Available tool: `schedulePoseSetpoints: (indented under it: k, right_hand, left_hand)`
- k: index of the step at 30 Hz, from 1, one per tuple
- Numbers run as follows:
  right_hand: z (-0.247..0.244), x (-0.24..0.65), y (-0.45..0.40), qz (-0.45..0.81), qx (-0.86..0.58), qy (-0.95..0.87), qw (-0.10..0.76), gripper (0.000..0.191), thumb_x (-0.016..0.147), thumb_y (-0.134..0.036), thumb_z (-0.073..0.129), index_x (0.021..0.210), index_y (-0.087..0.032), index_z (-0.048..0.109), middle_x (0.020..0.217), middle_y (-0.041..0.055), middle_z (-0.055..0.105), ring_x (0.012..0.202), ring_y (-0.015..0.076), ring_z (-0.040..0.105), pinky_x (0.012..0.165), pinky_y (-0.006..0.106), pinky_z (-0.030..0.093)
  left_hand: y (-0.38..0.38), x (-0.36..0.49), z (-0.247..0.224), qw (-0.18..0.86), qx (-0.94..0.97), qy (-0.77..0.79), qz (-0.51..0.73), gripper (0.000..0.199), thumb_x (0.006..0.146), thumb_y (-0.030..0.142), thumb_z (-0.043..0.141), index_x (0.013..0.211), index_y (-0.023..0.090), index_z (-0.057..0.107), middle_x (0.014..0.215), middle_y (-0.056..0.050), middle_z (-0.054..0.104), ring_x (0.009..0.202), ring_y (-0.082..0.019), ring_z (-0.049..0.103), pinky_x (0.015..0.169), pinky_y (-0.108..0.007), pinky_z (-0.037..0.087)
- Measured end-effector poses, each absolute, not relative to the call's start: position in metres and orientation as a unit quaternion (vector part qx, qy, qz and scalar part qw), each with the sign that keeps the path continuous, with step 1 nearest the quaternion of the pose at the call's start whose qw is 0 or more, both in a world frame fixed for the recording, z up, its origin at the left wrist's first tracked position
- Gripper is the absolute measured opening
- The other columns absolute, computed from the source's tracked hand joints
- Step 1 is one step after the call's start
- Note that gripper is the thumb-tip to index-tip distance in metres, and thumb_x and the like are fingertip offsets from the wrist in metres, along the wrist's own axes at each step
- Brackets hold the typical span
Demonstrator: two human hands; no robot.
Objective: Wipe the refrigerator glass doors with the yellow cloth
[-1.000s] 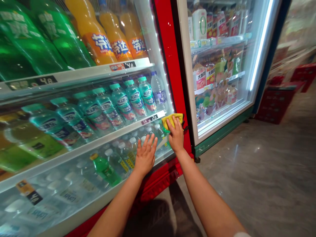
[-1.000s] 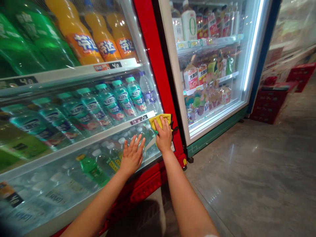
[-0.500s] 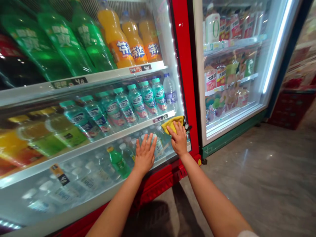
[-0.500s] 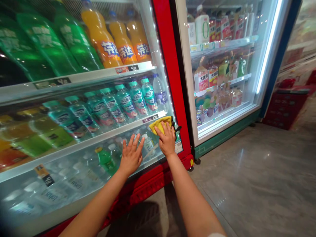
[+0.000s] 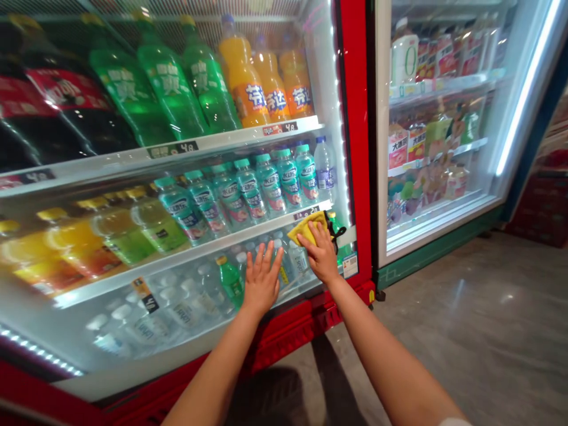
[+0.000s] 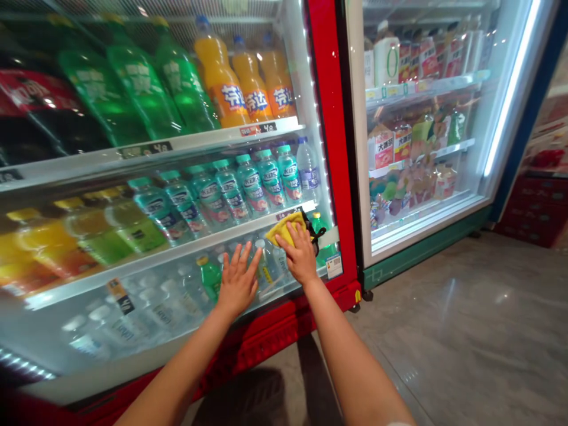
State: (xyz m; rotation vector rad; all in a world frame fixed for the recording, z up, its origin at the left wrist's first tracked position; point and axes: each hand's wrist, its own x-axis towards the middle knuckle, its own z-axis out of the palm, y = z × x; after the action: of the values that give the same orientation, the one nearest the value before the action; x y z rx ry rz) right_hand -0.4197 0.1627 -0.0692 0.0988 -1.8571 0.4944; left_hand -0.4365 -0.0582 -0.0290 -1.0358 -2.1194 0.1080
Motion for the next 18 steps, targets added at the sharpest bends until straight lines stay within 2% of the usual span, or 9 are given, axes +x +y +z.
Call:
schedulePoseSetpoints:
  k: [3,7,10,14,16,18]
  right_hand:
    - [-0.070,-0.428,0.169,0.274,-0.047,-0.742,0.610,0.064,0.097,-0.006,0.039,0.154,-0.035,0.047,0.173,0.0042,0.020,0.161,0.0265,0.011,0.122,0.060,0.032]
    - [-0.030,-0.441,0.133,0.291,-0.098,-0.742,0.596,0.060,0.103,-0.020,0.041,0.162,-0.029,0.032,0.175,0.0088,0.005,0.161,0.0317,-0.003,0.121,0.066,0.029]
    - [-0.020,-0.435,0.100,0.241,-0.014,-0.793,0.559,0.061,0.100,-0.016,0.046,0.158,-0.034,0.040,0.174,0.0047,0.015,0.161,0.0295,-0.001,0.124,0.065,0.024]
    - [-0.051,-0.421,0.098,0.187,0.103,-0.815,0.538,0.060,0.092,-0.010,0.052,0.144,-0.037,0.058,0.166,0.0016,0.038,0.160,0.0252,0.014,0.126,0.060,0.022]
    - [-0.066,-0.420,0.108,0.202,0.085,-0.802,0.556,0.059,0.090,-0.008,0.050,0.140,-0.036,0.062,0.165,0.0016,0.040,0.160,0.0255,0.018,0.125,0.060,0.025]
    - [-0.065,-0.424,0.109,0.245,0.022,-0.775,0.582,0.064,0.089,-0.005,0.045,0.143,-0.036,0.060,0.167,0.0018,0.036,0.160,0.0268,0.016,0.123,0.062,0.027]
  left_hand:
    - [-0.071,-0.434,-0.035,0.384,-0.391,-0.836,0.032,0.086,0.081,0.011,0.063,0.161,0.024,0.034,0.171,-0.009,0.021,0.160,-0.028,0.008,0.131,-0.054,0.001]
    - [-0.089,-0.433,-0.035,0.383,-0.380,-0.841,0.027,0.089,0.080,0.010,0.063,0.162,0.027,0.032,0.172,-0.007,0.018,0.160,-0.029,0.009,0.131,-0.055,0.004]
    - [-0.099,-0.430,-0.032,0.389,-0.354,-0.850,0.022,0.085,0.083,0.010,0.062,0.160,0.029,0.034,0.172,-0.007,0.017,0.160,-0.030,0.009,0.130,-0.058,0.008]
    - [-0.112,-0.421,-0.034,0.397,-0.309,-0.864,-0.001,0.080,0.085,0.010,0.060,0.159,0.032,0.038,0.172,-0.006,0.016,0.160,-0.030,0.010,0.129,-0.059,0.011]
    - [-0.121,-0.418,-0.036,0.398,-0.288,-0.871,-0.012,0.079,0.086,0.010,0.061,0.159,0.031,0.038,0.172,-0.006,0.015,0.160,-0.030,0.010,0.129,-0.059,0.012]
    - [-0.132,-0.415,-0.037,0.396,-0.268,-0.878,-0.017,0.079,0.086,0.011,0.061,0.159,0.031,0.037,0.172,-0.006,0.015,0.160,-0.031,0.011,0.129,-0.059,0.013]
